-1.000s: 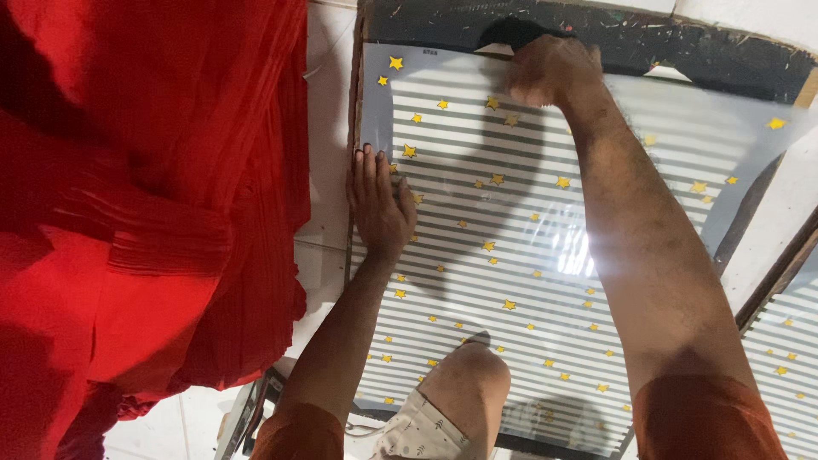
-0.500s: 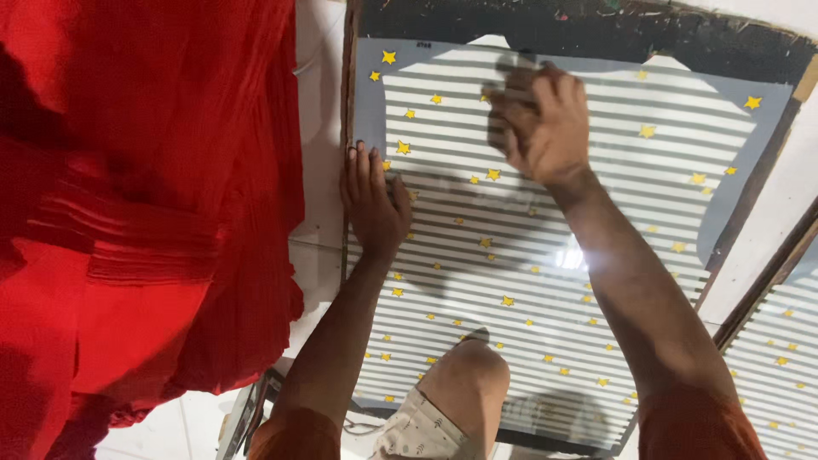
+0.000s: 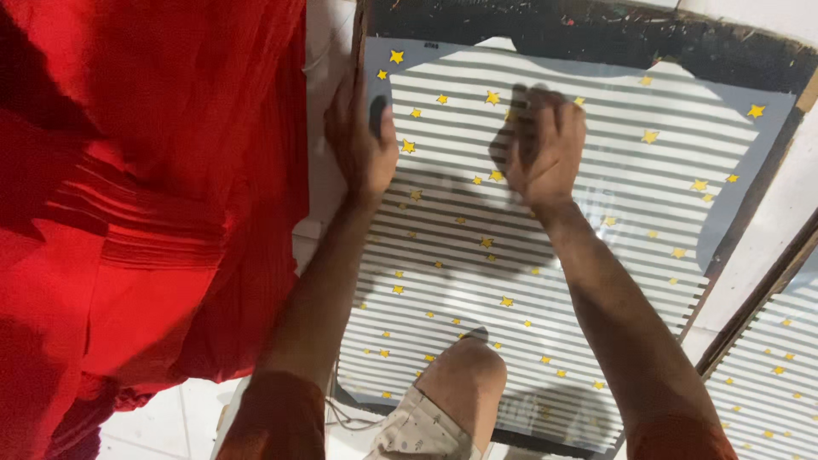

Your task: The person irons a piece of striped fabric with yellow stars laid on a flat board using an electric iron. They repeatedly move the iron over the fabric, adjust the material with their hands, and briefly handle the iron's cord.

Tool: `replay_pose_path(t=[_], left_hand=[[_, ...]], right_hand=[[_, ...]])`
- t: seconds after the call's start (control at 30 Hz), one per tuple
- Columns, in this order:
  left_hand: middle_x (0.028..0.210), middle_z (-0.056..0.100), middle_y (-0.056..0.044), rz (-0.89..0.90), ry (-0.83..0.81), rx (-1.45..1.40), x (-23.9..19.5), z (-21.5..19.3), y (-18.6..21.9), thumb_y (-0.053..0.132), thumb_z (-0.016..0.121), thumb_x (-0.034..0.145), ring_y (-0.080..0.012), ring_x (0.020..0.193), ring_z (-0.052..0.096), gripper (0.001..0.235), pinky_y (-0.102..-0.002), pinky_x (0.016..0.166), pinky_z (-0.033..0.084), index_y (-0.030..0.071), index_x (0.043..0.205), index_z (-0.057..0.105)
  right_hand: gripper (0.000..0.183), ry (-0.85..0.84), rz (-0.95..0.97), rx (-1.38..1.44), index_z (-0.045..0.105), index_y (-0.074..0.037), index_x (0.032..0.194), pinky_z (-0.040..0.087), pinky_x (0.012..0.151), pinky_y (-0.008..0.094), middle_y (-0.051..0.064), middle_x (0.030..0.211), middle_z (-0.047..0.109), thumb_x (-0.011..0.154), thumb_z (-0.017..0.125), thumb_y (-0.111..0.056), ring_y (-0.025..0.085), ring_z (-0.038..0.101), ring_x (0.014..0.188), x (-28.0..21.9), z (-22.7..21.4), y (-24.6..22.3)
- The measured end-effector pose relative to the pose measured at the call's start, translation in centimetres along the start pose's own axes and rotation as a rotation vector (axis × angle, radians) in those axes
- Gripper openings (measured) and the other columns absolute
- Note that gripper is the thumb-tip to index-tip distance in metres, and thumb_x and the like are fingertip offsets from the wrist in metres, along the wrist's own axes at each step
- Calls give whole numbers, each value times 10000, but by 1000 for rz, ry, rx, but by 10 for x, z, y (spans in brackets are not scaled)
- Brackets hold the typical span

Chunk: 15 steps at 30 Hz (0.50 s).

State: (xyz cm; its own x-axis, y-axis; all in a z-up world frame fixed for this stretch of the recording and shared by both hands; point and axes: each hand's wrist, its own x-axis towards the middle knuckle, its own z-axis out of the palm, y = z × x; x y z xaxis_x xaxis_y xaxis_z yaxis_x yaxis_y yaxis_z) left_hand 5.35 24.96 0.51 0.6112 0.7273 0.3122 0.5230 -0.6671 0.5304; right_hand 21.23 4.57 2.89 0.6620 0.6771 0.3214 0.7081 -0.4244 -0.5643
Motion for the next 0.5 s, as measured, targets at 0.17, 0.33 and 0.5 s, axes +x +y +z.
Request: replay_pose_path(t=[0.17, 0.33, 0.5], left_hand=[[1614, 425, -73, 365, -287, -15, 43, 43, 17, 238, 691, 1054, -278, 1497, 439, 644, -483, 1192, 423, 129, 1575, 328], [1404, 570, -94, 555, -413, 81, 55, 58, 52, 439, 825, 985, -280, 1297, 526, 721, -454, 1049, 443, 108, 1496, 438], [1105, 490, -104, 607, -309, -6, 72, 40, 79, 262, 970, 742, -331, 1017, 485, 557, -469, 854, 403, 140, 1145, 606]], right_hand=[[648, -23, -74, -187, 570, -33, 1426, 479, 888, 490, 166, 1259, 603, 827, 677, -255, 327, 511, 1148, 29, -6, 47], [620, -386, -6, -493, 675, -221, 1407, 410, 876, 382, 101, 1207, 510, 845, 663, -482, 267, 433, 1015, 49, -17, 70], [161, -371, -74, -309, 681, -212, 991, 378, 854, 456, 6, 985, 648, 875, 708, -321, 307, 559, 991, 66, -18, 80]])
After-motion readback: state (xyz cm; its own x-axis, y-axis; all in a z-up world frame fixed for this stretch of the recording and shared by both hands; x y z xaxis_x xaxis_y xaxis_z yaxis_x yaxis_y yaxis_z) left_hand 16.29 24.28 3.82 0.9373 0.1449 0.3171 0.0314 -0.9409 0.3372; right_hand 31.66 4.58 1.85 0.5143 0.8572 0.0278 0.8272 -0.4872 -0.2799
